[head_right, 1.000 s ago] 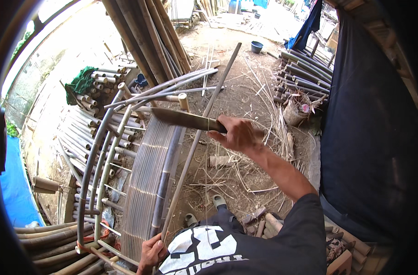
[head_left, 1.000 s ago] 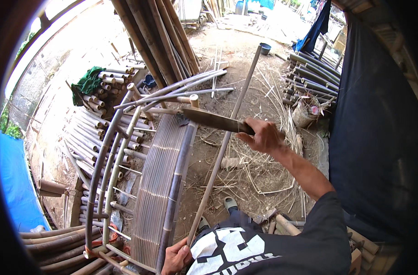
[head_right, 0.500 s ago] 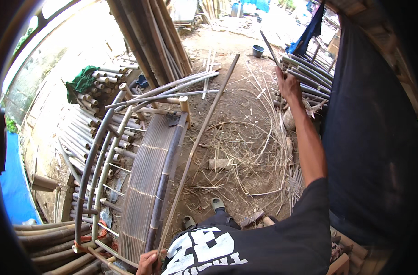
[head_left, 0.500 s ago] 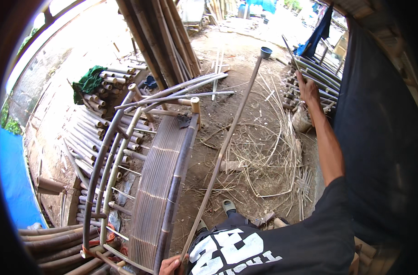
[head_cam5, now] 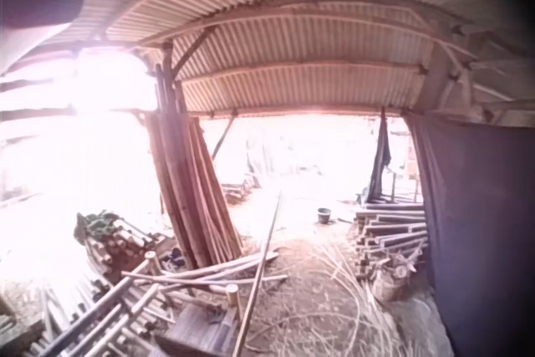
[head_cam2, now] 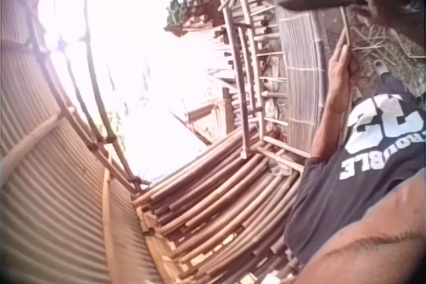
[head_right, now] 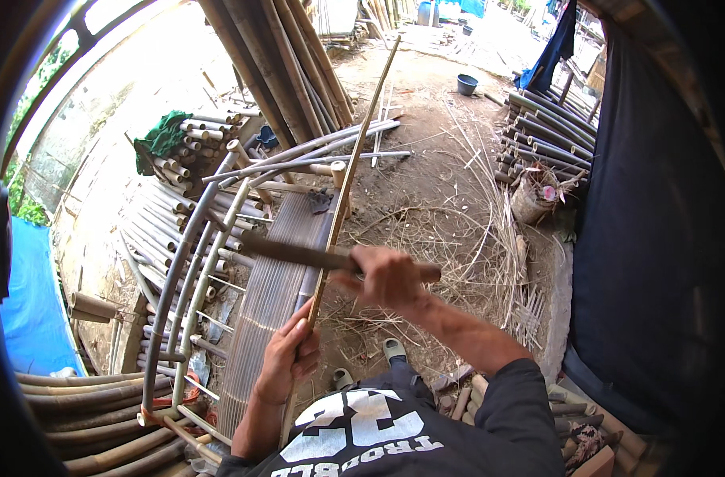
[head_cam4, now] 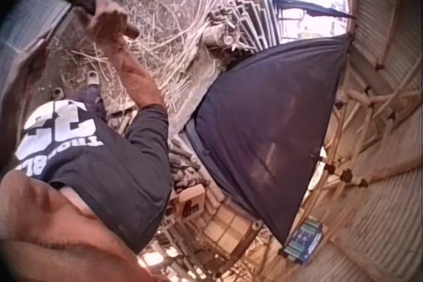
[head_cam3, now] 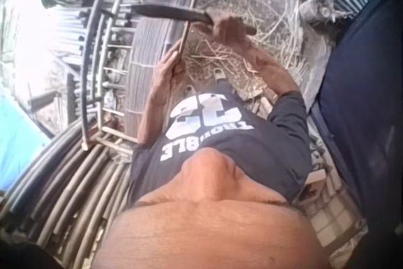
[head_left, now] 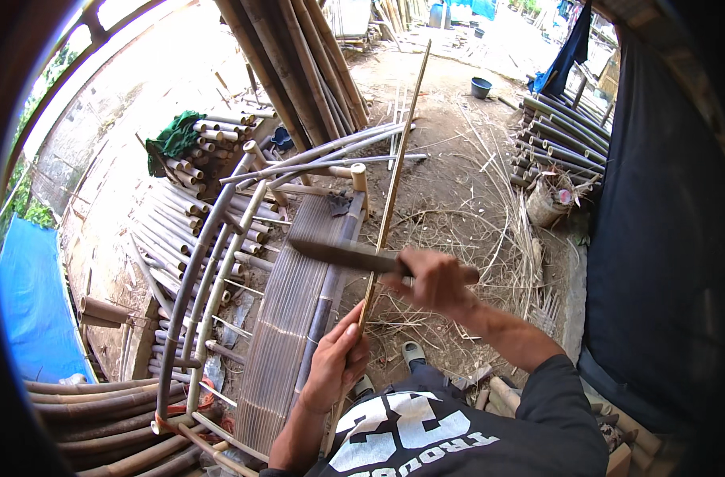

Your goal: The person weaves thin bamboo strips into a rectangular bamboo frame using a knife to split and trim the material. They repeatedly insert the strips into the frame, tapping them into place to create a tight woven mat.

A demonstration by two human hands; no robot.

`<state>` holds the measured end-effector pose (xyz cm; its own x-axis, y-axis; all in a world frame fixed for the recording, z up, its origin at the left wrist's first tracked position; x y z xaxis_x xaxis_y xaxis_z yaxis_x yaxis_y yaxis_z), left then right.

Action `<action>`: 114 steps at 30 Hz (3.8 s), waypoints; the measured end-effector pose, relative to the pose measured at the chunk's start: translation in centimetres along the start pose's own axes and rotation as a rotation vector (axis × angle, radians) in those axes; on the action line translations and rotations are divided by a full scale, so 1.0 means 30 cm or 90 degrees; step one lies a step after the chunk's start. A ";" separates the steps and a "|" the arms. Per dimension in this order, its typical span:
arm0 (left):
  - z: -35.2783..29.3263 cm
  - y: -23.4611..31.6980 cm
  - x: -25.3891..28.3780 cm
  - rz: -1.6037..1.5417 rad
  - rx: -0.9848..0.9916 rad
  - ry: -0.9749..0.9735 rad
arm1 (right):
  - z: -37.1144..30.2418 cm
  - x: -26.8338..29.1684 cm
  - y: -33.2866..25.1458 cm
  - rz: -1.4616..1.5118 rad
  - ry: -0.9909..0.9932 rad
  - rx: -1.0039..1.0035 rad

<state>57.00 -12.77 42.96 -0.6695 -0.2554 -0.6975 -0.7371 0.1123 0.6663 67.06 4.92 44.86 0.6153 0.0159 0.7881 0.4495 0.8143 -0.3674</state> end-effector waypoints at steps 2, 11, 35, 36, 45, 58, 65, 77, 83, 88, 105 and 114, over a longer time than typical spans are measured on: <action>-0.036 -0.026 0.004 0.025 -0.018 0.012 | 0.030 0.049 0.065 -0.007 0.027 -0.010; -0.257 -0.143 0.108 0.030 0.058 0.048 | 0.063 0.086 0.330 -0.078 -0.044 -0.207; -0.743 -0.195 0.413 0.147 0.208 0.063 | 0.241 0.498 0.806 -0.280 0.062 -0.194; -0.762 -0.200 0.427 0.137 0.211 0.067 | 0.258 0.517 0.833 -0.278 0.040 -0.235; -0.613 -0.250 0.388 0.080 0.195 0.095 | 0.199 0.663 0.985 -0.200 0.101 -0.488; 0.102 -0.037 0.013 0.329 -0.096 0.102 | -0.147 -0.021 -0.058 0.040 -0.001 0.037; 0.024 -0.048 -0.026 0.340 -0.078 0.091 | -0.090 -0.043 0.208 -0.005 0.033 -0.144; -0.060 -0.065 0.029 0.305 -0.090 0.150 | -0.157 -0.044 -0.047 0.083 -0.037 -0.006; -0.139 -0.099 0.025 0.348 -0.099 0.125 | -0.061 0.012 0.069 0.066 -0.029 -0.112; -0.210 -0.102 0.011 0.353 -0.076 0.102 | -0.001 0.064 0.158 0.025 0.038 -0.103; -0.492 -0.187 0.164 0.366 -0.024 0.121 | 0.117 0.130 0.437 -0.054 0.062 -0.147; -0.692 -0.202 0.294 0.449 -0.018 0.096 | 0.215 0.292 0.664 -0.093 0.065 -0.234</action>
<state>57.48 -35.64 38.23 -0.9635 -0.2619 -0.0557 -0.1298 0.2751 0.9526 77.23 25.02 47.64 0.5806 -0.1567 0.7990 0.7270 0.5417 -0.4220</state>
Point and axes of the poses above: each hand's wrist, its own z-axis towards the middle knuckle, its own x-axis out of the back of the hand, y = z × x, the point moved 6 cm from there along z, towards the middle knuckle, and after that the axes turned 6 degrees about -x, right-handed, at the moved point
